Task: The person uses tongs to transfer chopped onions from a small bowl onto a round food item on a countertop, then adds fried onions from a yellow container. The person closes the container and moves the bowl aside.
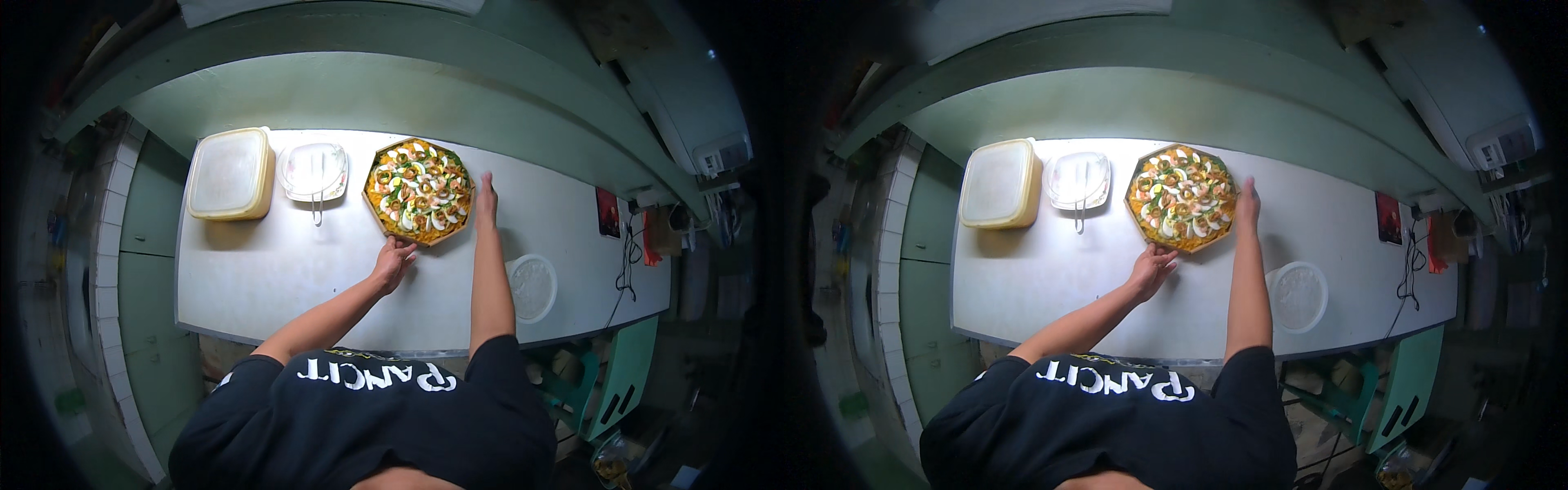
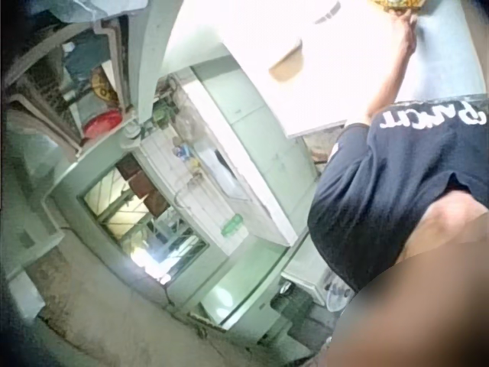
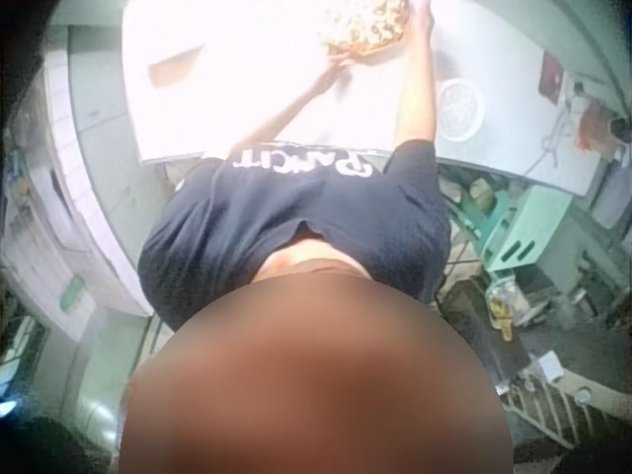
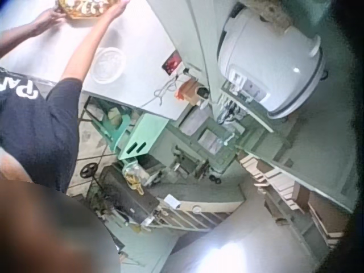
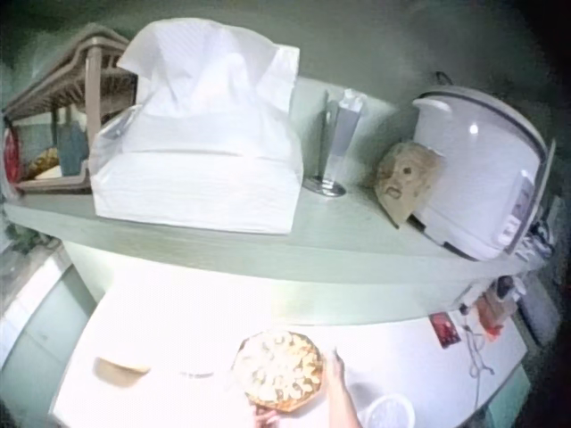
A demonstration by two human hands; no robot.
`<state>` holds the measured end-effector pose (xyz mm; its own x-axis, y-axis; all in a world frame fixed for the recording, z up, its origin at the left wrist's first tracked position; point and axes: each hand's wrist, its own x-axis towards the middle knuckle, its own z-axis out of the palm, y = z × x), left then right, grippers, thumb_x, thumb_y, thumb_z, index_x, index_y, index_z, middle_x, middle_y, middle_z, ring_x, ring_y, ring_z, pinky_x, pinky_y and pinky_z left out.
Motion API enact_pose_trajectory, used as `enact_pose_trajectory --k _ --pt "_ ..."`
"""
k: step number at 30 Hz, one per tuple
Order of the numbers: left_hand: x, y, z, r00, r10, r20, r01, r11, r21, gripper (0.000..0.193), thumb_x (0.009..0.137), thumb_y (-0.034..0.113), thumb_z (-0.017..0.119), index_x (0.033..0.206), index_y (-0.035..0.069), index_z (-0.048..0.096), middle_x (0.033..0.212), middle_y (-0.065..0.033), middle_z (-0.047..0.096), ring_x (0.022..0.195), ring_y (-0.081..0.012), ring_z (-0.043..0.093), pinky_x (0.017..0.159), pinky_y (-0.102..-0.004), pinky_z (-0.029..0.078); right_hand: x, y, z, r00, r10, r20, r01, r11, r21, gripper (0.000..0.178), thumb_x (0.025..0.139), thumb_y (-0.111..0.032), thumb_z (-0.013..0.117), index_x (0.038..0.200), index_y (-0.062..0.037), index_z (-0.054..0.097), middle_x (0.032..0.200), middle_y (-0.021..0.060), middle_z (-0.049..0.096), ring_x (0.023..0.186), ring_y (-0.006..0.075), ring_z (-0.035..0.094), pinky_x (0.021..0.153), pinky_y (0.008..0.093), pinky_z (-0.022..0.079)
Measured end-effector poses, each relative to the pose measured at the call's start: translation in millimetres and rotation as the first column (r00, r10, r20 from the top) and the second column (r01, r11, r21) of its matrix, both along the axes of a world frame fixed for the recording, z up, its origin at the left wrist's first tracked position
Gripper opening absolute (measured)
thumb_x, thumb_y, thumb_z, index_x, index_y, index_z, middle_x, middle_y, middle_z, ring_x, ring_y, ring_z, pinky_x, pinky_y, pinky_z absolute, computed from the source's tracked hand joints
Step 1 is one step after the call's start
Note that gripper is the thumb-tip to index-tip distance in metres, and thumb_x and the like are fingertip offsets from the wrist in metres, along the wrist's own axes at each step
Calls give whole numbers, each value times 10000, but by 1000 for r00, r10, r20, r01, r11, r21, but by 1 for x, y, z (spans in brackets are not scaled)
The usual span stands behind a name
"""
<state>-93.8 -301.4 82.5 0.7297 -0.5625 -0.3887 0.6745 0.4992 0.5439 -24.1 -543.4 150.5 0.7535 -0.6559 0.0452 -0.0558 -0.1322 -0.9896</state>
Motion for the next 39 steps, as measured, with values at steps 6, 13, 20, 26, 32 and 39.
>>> enact_pose_trajectory --k 6,13,20,26,32,39 --pt "-14 10 17 986 -135 95 137 990 -20 659 891 -26 467 1453 54 133 1542 -120 118 1239 -230 452 982 -393 399 -51 32 -9 998 48 35 -58 932 357 958 901 -707 329 1453 70 226 1519 161 281 1394 239 283 1140 347 186" --pt "-7 74 33 861 -442 251 413 896 162 668 984 187 478 1518 93 88 1442 -149 373 1208 -245 502 1004 -365 416 -33 17 -2 989 65 -135 -63 998 20 831 940 -634 328 1432 35 317 1467 163 371 1355 250 342 1124 340 224" --pt "101 300 65 319 181 930 -870 446 211 289 995 243 486 991 8 654 919 -47 660 840 -112 576 783 -276 458 -2 181 -15 928 353 116 -310 908 -283 451 1005 -243 419 1380 6 432 1389 159 483 1291 234 440 1078 317 321" --pt "255 463 32 741 -256 621 -661 -113 742 416 864 300 594 1197 51 602 1046 -195 651 957 -376 622 862 -423 479 44 267 -49 877 34 -480 -317 791 -523 400 942 -174 449 1275 36 521 1165 272 591 1103 392 560 960 426 438" --pt "280 467 -14 767 -96 635 -607 214 765 381 840 225 615 1178 49 619 1064 -187 674 979 -289 648 866 -365 484 66 286 -78 953 140 -269 -117 988 101 268 922 -45 441 1134 4 598 828 132 669 525 169 630 433 281 527" --pt "298 486 -38 794 33 607 -573 374 729 330 900 138 575 1191 -18 591 1070 -148 662 936 -213 624 850 -331 478 65 310 -86 973 91 -212 -51 981 189 293 928 -2 416 1176 -6 572 800 136 664 542 181 650 452 282 555"
